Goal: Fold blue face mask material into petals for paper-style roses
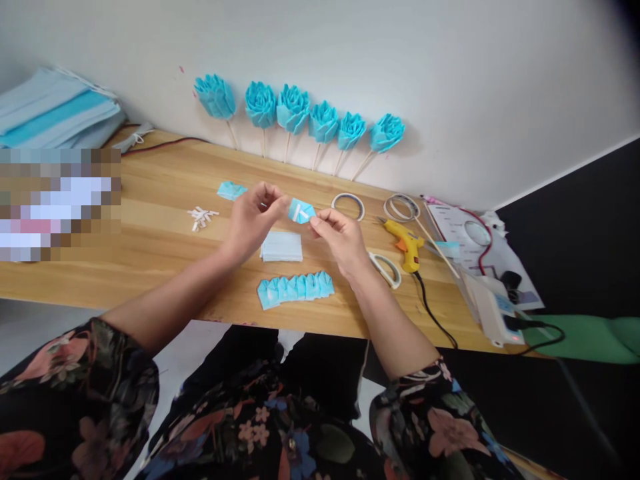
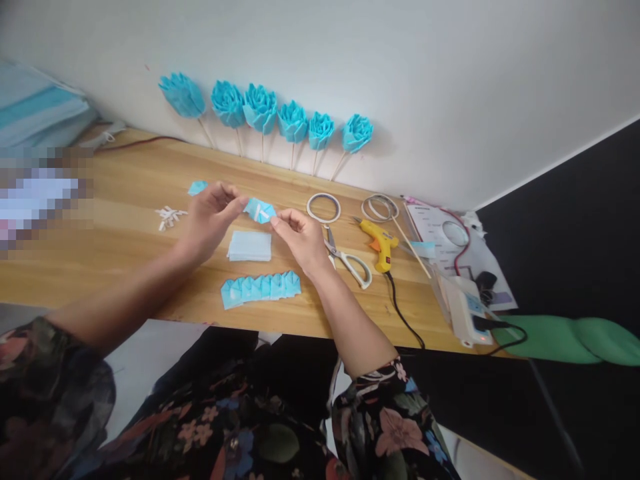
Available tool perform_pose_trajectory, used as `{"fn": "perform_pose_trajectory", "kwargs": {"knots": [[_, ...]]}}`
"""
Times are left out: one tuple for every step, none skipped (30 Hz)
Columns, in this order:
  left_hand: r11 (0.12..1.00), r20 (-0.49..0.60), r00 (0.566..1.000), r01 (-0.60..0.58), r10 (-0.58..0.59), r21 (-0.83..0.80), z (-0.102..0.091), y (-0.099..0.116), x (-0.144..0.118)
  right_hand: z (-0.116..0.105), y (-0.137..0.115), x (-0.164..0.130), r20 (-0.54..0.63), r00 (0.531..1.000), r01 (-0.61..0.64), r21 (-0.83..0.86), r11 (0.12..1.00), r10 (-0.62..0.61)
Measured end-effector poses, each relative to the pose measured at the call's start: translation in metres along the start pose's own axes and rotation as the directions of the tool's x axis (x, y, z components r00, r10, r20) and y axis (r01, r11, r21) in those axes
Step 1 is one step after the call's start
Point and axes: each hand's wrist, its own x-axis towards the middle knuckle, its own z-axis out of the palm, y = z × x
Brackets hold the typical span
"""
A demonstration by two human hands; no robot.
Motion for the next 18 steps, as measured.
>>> {"fn": "perform_pose_trajectory", "kwargs": {"knots": [[0.993,-0.018,0.996,-0.091,0.093,0.078,0.0002,-0.0003,-0.0009,0.0001,0.0003,-0.0002,-0.015,1.0,0.01,-0.025,1.0,-0.011],[0.974,-0.004,0.985,-0.17,0.172,0.151,0.0006,-0.0004,-0.0022,0.0002,0.0007,-0.0005,-0.027,0.999,0.021,-0.053,0.998,-0.023],[0.948,0.033,0.972,-0.235,0.234,0.214,0.0011,-0.0007,-0.0036,0.0002,0.0011,-0.0008,-0.036,0.999,0.033,-0.079,0.996,-0.036],[0.921,0.078,0.957,-0.288,0.278,0.262,0.0016,-0.001,-0.0051,0.0002,0.0015,-0.0011,-0.04,0.998,0.044,-0.101,0.994,-0.048],[0.897,0.119,0.945,-0.327,0.305,0.297,0.0022,-0.0016,-0.0065,0.0003,0.0018,-0.0013,-0.04,0.997,0.054,-0.117,0.992,-0.059],[0.879,0.149,0.936,-0.351,0.319,0.322,0.0026,-0.0024,-0.0077,0.0003,0.0019,-0.0016,-0.04,0.997,0.063,-0.128,0.99,-0.068],[0.867,0.171,0.932,-0.361,0.32,0.344,0.003,-0.0033,-0.0086,0.0005,0.0018,-0.0018,-0.039,0.996,0.07,-0.135,0.988,-0.076],[0.86,0.186,0.932,-0.359,0.31,0.362,0.0031,-0.0042,-0.0092,0.0007,0.0014,-0.002,-0.038,0.996,0.077,-0.141,0.987,-0.083],[0.858,0.198,0.935,-0.348,0.293,0.378,0.0031,-0.0048,-0.0095,0.0009,0.0008,-0.0023,-0.038,0.995,0.081,-0.148,0.986,-0.088],[0.857,0.205,0.941,-0.332,0.271,0.393,0.003,-0.0052,-0.0097,0.0013,-0.0001,-0.0025,-0.038,0.995,0.085,-0.156,0.984,-0.092],[0.858,0.209,0.946,-0.313,0.246,0.406,0.0029,-0.0051,-0.0097,0.0017,-0.0012,-0.0028,-0.04,0.995,0.088,-0.166,0.982,-0.096],[0.861,0.211,0.952,-0.293,0.222,0.416,0.0027,-0.0046,-0.0096,0.0022,-0.0023,-0.003,-0.041,0.994,0.091,-0.178,0.98,-0.1],[0.865,0.208,0.957,-0.274,0.202,0.421,0.0027,-0.0038,-0.0096,0.0028,-0.0035,-0.0034,-0.042,0.994,0.095,-0.192,0.977,-0.105],[0.87,0.203,0.961,-0.257,0.185,0.421,0.0027,-0.0028,-0.0096,0.0034,-0.0046,-0.0037,-0.042,0.993,0.1,-0.207,0.973,-0.111],[0.876,0.203,0.964,-0.242,0.17,0.417,0.0028,-0.0016,-0.0096,0.004,-0.0056,-0.0041,-0.042,0.992,0.107,-0.221,0.97,-0.119],[0.882,0.205,0.966,-0.231,0.158,0.41,0.0029,-0.0006,-0.0097,0.0046,-0.0065,-0.0045,-0.041,0.991,0.116,-0.234,0.965,-0.129],[0.887,0.211,0.966,-0.226,0.15,0.403,0.0031,0.0004,-0.0098,0.0051,-0.0073,-0.0049,-0.04,0.989,0.127,-0.247,0.961,-0.141],[0.89,0.219,0.965,-0.226,0.148,0.396,0.0033,0.0011,-0.01,0.0055,-0.008,-0.0053,-0.038,0.987,0.139,-0.259,0.956,-0.154]]}}
